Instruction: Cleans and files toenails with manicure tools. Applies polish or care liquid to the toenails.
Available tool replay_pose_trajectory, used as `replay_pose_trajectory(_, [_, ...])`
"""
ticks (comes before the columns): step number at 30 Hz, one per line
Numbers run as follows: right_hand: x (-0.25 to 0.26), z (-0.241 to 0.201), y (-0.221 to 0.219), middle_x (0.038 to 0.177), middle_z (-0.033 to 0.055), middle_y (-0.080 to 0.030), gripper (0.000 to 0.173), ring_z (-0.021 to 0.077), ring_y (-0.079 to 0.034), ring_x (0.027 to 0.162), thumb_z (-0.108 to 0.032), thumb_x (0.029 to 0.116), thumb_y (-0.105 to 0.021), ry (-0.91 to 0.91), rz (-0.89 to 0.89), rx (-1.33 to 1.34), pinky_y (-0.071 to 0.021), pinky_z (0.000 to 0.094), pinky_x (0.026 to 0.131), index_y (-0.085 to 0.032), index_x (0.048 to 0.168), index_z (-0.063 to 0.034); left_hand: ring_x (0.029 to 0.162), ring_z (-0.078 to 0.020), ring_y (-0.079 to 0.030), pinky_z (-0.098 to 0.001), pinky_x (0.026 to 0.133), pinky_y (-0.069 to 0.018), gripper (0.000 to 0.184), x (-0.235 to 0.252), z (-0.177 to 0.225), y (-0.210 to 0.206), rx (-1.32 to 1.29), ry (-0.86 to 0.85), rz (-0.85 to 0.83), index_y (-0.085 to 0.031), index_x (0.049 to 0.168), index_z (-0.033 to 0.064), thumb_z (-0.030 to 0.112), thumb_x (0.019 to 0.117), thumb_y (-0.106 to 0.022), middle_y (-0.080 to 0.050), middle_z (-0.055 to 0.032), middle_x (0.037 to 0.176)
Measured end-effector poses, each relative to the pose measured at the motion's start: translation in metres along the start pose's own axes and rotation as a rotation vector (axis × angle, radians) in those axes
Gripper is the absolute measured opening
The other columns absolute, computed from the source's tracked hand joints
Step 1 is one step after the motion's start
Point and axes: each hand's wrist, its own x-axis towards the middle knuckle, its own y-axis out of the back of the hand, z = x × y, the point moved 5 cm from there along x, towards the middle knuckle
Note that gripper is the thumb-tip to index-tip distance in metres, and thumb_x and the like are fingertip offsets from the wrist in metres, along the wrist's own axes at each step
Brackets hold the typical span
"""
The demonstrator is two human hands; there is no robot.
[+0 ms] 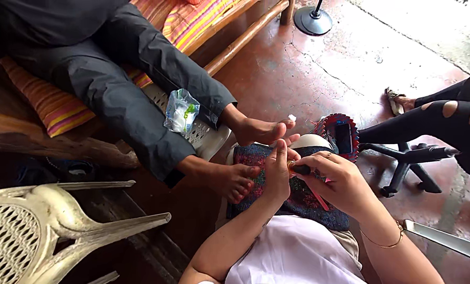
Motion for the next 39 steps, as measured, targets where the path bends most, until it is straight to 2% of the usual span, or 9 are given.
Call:
replay_pose_trajectory(13, [0.011,0.010,-0.002,0.104,0.0070,-0.071,0.033,0.0093,-0.064,0.090,-0.029,0.1007,-0.066,0.025,-0.037,0.080,-0.0519,0.0208,0.076,-0.066,0.127,-0.0083,0.054,-0.0032,-0.057,-0.0164,0.050,-0.0475,0.035,0.006,-0.001,-0.003,-0.266,0.056,0.156,-0.070,0.089,0.0082,0.022,0.1076,-0.044,-0.064,-0.0011,0.067])
replay_pose_trajectory(19, [0.007,0.003,-0.007,0.073,0.0070,-0.063,0.040,0.0214,-0.063,0.068,-0.046,0.1013,-0.059,-0.005,0.022,-0.243,-0.0483,0.0333,0.057,-0.067,0.093,-0.0076,0.060,-0.0034,-0.062,-0.0176,0.058,-0.0522,0.033,0.007,-0.007,0.007,-0.116,-0.136,0.049,-0.069,0.079,0.0061,0.012,0.1031,-0.047,-0.065,0.0000,0.064])
replay_pose_trajectory(22, [0.005,-0.003,-0.002,0.095,0.0097,-0.070,0.034,0.0259,-0.069,0.085,-0.033,0.1007,-0.060,-0.045,-0.128,-0.271,-0.0567,0.0375,0.069,-0.067,0.122,-0.0073,0.059,-0.0026,-0.062,-0.0167,0.056,-0.0508,0.034,0.007,-0.005,0.009,-0.070,-0.142,0.058,-0.069,0.075,0.0081,0.011,0.1016,-0.049,-0.066,0.0011,0.064])
replay_pose_trajectory(23, [0.004,-0.005,-0.003,0.089,0.0094,-0.071,0.027,0.0269,-0.070,0.082,-0.030,0.1041,-0.055,-0.019,-0.108,-0.326,-0.0556,0.0370,0.065,-0.069,0.110,-0.0072,0.058,-0.0031,-0.061,-0.0174,0.056,-0.0507,0.034,0.007,-0.005,0.009,-0.050,-0.145,0.057,-0.068,0.073,0.0083,0.010,0.1018,-0.049,-0.065,0.0009,0.064])
replay_pose_trajectory(25, [0.003,-0.006,-0.008,0.066,0.0076,-0.062,0.043,0.0278,-0.066,0.063,-0.043,0.1048,-0.050,0.002,-0.072,-0.434,-0.0474,0.0373,0.050,-0.065,0.087,-0.0070,0.057,-0.0043,-0.061,-0.0186,0.056,-0.0512,0.033,0.007,-0.007,0.011,-0.039,-0.159,0.041,-0.067,0.074,0.0066,0.010,0.1021,-0.050,-0.065,-0.0006,0.063])
replay_pose_trajectory(28, [0.001,-0.007,-0.006,0.090,0.0128,-0.070,0.038,0.0320,-0.071,0.080,-0.037,0.1004,-0.058,-0.039,-0.181,-0.382,-0.0569,0.0422,0.063,-0.068,0.120,-0.0060,0.057,-0.0015,-0.060,-0.0158,0.054,-0.0492,0.029,0.007,-0.007,0.012,-0.014,-0.179,0.036,-0.072,0.081,0.0055,0.010,0.1013,-0.052,-0.065,0.0011,0.063])
replay_pose_trajectory(34, [-0.001,-0.007,-0.009,0.087,0.0138,-0.069,0.032,0.0330,-0.070,0.077,-0.033,0.1023,-0.057,-0.061,-0.205,-0.386,-0.0558,0.0443,0.059,-0.069,0.109,-0.0051,0.057,-0.0026,-0.060,-0.0176,0.057,-0.0505,0.027,0.005,-0.007,0.016,0.079,-0.216,0.025,-0.071,0.079,0.0084,0.011,0.1001,-0.054,-0.064,0.0029,0.062])
replay_pose_trajectory(37, [-0.002,-0.004,-0.014,0.068,0.0113,-0.062,0.047,0.0313,-0.066,0.064,-0.043,0.1062,-0.048,-0.043,-0.145,-0.433,-0.0484,0.0419,0.050,-0.065,0.085,-0.0049,0.057,-0.0037,-0.060,-0.0189,0.057,-0.0512,0.029,0.005,-0.008,0.017,0.088,-0.217,0.026,-0.069,0.075,0.0087,0.010,0.0999,-0.055,-0.064,0.0024,0.062])
replay_pose_trajectory(39, [-0.002,-0.005,-0.012,0.082,0.0143,-0.066,0.039,0.0335,-0.069,0.072,-0.041,0.1028,-0.055,-0.065,-0.187,-0.406,-0.0539,0.0451,0.056,-0.069,0.102,-0.0039,0.055,-0.0030,-0.059,-0.0182,0.054,-0.0506,0.025,0.006,-0.008,0.017,0.097,-0.223,0.023,-0.071,0.080,0.0077,0.011,0.1000,-0.056,-0.063,0.0031,0.062])
